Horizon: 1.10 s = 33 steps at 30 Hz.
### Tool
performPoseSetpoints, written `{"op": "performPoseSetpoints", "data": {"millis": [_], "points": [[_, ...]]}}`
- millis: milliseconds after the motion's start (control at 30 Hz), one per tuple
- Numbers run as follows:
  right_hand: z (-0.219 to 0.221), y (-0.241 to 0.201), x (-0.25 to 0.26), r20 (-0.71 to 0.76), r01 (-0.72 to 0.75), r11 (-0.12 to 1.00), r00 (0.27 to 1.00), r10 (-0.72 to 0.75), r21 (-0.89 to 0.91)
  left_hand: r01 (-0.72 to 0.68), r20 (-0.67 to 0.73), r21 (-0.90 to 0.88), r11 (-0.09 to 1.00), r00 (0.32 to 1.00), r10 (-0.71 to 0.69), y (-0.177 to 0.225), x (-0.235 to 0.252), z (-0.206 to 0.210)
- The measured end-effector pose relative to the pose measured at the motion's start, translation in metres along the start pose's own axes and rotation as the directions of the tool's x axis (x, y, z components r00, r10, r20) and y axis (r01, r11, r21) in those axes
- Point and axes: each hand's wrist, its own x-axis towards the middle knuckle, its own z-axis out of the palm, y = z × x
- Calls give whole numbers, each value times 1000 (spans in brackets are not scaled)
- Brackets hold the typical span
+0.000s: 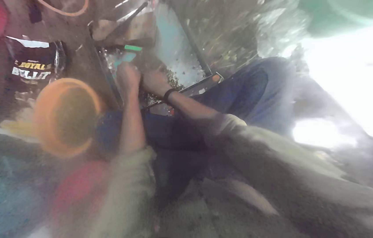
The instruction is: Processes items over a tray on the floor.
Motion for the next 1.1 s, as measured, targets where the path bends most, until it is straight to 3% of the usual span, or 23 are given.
{"op": "performPoseSetpoints", "data": {"millis": [367, 633, 1100], "points": [[8, 24, -52, 49, -80, 995, 995, 83, -63, 28, 52, -32, 999, 998, -26, 2, 4, -5], [-8, 1, -23, -20, 3, 1000, 1000, -3, -23, 87, 31, -43, 995, 996, -86, 5, 1, -4], [9, 4, -14, 29, -88, 996, 996, 87, 33, 105, 50, -18, 994, 993, -104, 4, 3, -3]]}}
